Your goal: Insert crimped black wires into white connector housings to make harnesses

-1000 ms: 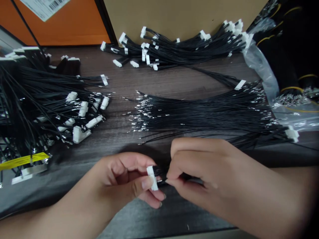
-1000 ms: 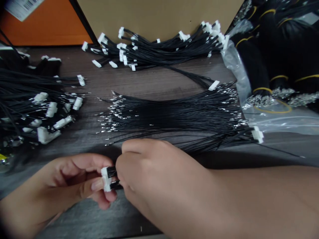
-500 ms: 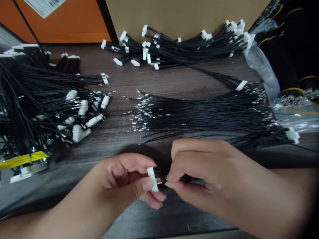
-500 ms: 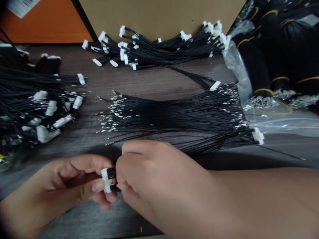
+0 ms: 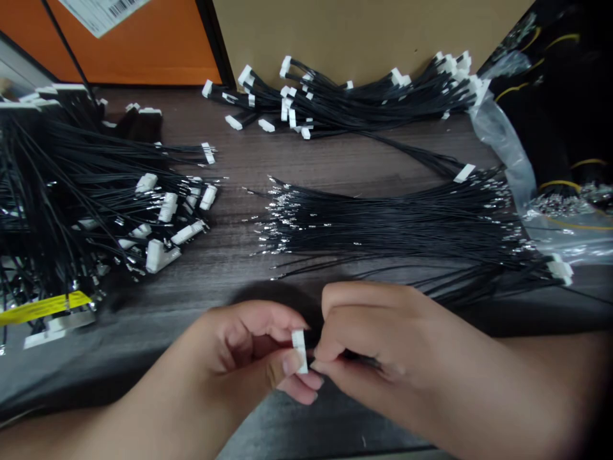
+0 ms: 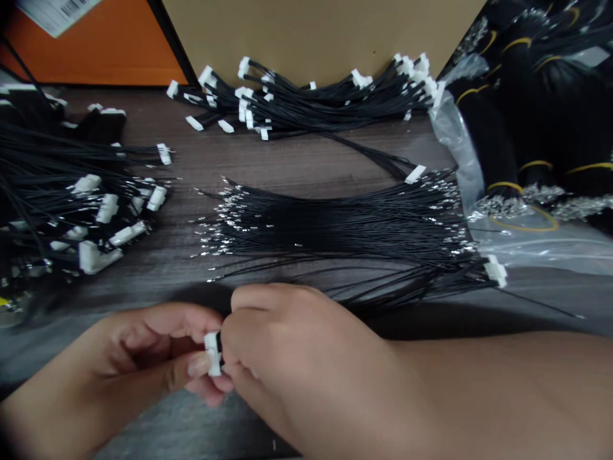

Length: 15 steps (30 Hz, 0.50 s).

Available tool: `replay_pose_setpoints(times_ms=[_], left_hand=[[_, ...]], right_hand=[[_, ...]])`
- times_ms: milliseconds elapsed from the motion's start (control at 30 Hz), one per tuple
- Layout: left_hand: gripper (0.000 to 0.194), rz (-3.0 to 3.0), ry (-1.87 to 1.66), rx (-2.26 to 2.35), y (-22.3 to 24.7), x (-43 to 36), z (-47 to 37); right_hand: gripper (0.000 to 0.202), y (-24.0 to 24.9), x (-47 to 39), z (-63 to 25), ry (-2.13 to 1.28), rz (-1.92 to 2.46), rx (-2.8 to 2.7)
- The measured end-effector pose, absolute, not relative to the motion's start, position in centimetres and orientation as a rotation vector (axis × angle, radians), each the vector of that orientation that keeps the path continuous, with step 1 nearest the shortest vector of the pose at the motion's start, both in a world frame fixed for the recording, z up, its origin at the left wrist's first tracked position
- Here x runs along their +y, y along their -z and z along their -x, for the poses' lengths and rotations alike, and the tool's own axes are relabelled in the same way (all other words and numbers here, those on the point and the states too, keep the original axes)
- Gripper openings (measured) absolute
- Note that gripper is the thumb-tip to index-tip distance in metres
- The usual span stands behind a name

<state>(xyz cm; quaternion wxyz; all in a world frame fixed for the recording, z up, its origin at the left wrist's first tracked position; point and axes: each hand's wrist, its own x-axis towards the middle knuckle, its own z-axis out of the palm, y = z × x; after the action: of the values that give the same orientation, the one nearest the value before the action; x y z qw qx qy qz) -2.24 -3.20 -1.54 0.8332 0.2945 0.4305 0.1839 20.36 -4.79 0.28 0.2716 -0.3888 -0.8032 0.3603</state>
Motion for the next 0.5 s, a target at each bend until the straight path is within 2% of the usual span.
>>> replay_pose_setpoints(times_ms=[133,300,433,500], left_hand=[[0.017,-0.624,-0.514,0.830,2.7,-4.1,2.0],[0.016,-0.527,-0.540,0.818,3.2,-4.1,2.2],[0.014,-0.526,-0.514,0.813,2.8,-3.6,2.6],[0.013,-0.538,-0.511,0.819,2.6,-3.4,2.6]], right_hand=[[0.014,-1.3,-2.4,-21.1,-0.969,1.011,-2.181],[0.005,-0.2,1.0,-21.4,-0.518,1.111,-2.384],[0.021,1.0,1.3,-20.6,-0.519,1.146,-2.465],[0.022,0.6,0.9,-20.7,-0.496,1.242,-2.420]])
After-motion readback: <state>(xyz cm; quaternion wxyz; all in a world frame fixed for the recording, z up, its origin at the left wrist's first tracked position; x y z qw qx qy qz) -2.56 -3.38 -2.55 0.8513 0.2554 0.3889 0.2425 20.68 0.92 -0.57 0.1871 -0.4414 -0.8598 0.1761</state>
